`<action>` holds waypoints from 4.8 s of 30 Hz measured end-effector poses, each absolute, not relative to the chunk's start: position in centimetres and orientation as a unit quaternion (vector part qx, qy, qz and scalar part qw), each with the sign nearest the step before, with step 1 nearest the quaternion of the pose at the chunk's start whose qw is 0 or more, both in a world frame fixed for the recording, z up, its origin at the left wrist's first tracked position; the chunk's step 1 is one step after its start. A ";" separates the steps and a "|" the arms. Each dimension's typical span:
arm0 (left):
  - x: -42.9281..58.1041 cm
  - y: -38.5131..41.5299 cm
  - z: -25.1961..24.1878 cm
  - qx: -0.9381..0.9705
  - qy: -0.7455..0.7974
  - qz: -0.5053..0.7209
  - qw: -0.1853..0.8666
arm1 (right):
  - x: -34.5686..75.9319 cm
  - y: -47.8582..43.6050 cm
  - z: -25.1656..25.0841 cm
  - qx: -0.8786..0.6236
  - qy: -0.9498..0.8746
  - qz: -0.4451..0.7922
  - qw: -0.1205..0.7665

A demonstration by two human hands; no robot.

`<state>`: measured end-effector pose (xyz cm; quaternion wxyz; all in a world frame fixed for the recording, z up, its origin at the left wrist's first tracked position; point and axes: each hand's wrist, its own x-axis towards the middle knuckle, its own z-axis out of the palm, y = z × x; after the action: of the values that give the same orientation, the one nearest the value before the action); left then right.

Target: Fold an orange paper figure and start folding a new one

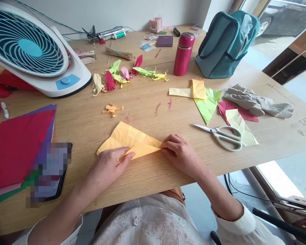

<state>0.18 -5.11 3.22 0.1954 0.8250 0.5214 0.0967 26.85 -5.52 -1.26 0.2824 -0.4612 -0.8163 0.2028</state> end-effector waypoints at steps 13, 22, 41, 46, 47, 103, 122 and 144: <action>0.3 -1.5 2.2 0.795 0.567 0.063 0.205 | 26.5 -5.2 -1.1 -0.579 -0.733 0.218 0.281; 0.8 -1.5 2.2 0.793 0.596 0.006 0.123 | 25.6 -5.0 -1.1 -0.600 -0.732 0.189 0.262; 1.9 -1.3 2.3 0.785 0.613 -0.053 0.074 | 26.2 -5.0 -0.8 -0.576 -0.742 0.230 0.253; 2.0 -1.7 2.1 0.780 0.620 -0.040 0.071 | 26.9 -5.1 -0.7 -0.543 -0.741 0.287 0.270; 1.9 -1.8 2.0 0.779 0.623 -0.032 0.068 | 26.9 -5.1 -0.6 -0.545 -0.739 0.292 0.266; -1.2 -2.2 4.9 0.838 0.497 0.220 -0.054 | 22.8 1.9 3.7 -0.387 -0.716 0.532 0.234; -0.9 -0.1 4.6 0.874 0.384 0.222 0.199 | 23.4 1.9 1.6 -0.277 -0.637 0.644 0.322; 0.1 -1.3 2.9 0.830 0.464 0.287 0.115 | 21.7 2.3 0.2 -0.349 -0.505 0.685 0.391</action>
<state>0.06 -1.30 2.91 0.1148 0.8303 0.4636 0.2871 21.68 2.28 0.18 0.3911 -0.3492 -0.5054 0.6853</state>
